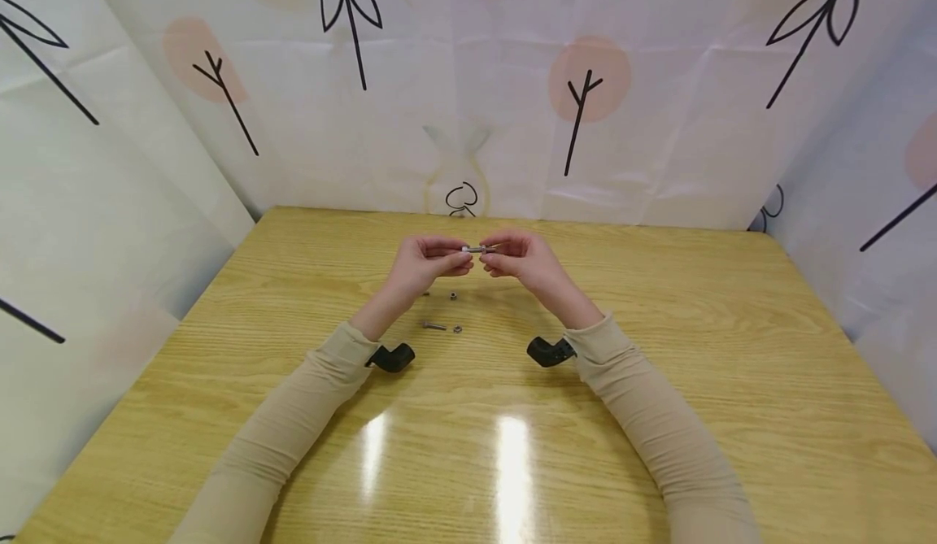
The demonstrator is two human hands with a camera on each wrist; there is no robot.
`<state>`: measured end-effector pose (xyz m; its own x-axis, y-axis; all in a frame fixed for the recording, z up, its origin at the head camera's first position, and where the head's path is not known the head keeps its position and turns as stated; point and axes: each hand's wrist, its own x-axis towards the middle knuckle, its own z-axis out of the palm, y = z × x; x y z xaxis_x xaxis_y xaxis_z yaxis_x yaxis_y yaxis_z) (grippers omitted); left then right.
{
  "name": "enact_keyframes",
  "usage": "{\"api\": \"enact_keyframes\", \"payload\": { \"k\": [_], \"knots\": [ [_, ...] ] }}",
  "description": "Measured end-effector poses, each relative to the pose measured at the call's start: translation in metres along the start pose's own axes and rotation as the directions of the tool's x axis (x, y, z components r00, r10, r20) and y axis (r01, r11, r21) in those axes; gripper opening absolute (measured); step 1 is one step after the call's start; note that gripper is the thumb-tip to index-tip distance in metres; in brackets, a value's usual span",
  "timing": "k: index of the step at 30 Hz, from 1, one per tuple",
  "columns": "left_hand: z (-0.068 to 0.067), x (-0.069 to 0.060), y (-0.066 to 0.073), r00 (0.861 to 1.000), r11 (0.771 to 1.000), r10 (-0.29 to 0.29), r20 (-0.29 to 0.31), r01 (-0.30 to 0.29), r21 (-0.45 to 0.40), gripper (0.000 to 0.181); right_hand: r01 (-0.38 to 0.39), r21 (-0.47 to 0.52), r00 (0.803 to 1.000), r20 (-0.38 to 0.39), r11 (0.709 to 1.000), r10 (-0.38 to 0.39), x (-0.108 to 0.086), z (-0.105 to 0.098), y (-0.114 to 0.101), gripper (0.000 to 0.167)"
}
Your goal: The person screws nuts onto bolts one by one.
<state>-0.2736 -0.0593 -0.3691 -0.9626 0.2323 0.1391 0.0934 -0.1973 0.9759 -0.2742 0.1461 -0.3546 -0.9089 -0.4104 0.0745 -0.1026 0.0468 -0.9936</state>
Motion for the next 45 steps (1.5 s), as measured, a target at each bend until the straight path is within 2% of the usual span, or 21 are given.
{"api": "enact_keyframes", "payload": {
  "k": [8,14,17,21,25,31,34,37,42,45],
  "knots": [
    [-0.001,-0.0008,0.0009,1.0,1.0,0.007,0.001,-0.007,0.008,0.018,-0.075,-0.024,0.997,-0.01,0.997,0.074,0.0012,0.0027,-0.001,0.036],
    [-0.0017,-0.0002,0.0025,1.0,1.0,-0.001,-0.001,0.001,0.0,0.019,0.002,0.008,1.0,0.01,1.0,-0.002,0.0,0.0012,-0.0006,0.04],
    [-0.0015,-0.0005,0.003,1.0,1.0,-0.003,0.005,0.003,-0.001,0.02,0.031,0.007,0.999,0.013,0.999,-0.031,0.0004,0.0007,0.0003,0.032],
    [-0.0006,-0.0011,0.0039,1.0,1.0,-0.002,0.01,0.001,0.006,0.02,-0.002,0.008,1.0,0.0,1.0,0.002,0.0013,0.0011,0.0004,0.026],
    [-0.0002,-0.0015,0.0044,1.0,1.0,-0.003,0.005,0.003,0.008,0.02,-0.05,0.009,0.999,-0.001,0.999,0.05,0.0013,0.0014,-0.0002,0.033],
    [-0.0009,-0.0021,0.0043,1.0,1.0,0.007,0.012,-0.007,0.004,0.019,-0.01,-0.006,1.0,0.015,1.0,0.01,-0.0001,0.0007,-0.0009,0.036],
    [-0.0009,-0.0026,0.0045,1.0,1.0,0.011,0.018,-0.011,0.001,0.02,0.01,-0.021,1.0,0.021,1.0,-0.009,0.0003,0.0007,-0.0007,0.029],
    [-0.0005,-0.0028,0.0045,1.0,1.0,0.013,0.019,-0.013,0.005,0.02,-0.011,-0.028,1.0,0.013,1.0,0.012,0.0013,0.0016,-0.0005,0.024],
    [0.0001,-0.003,0.0045,1.0,1.0,0.012,0.016,-0.012,0.014,0.02,-0.072,-0.026,0.997,0.008,0.997,0.073,0.0017,0.0031,-0.0003,0.033],
    [-0.0004,-0.0026,0.0041,1.0,1.0,0.009,0.016,-0.009,0.013,0.02,-0.07,-0.016,0.998,0.005,0.997,0.07,0.0012,0.0025,0.0,0.034]
  ]
}}
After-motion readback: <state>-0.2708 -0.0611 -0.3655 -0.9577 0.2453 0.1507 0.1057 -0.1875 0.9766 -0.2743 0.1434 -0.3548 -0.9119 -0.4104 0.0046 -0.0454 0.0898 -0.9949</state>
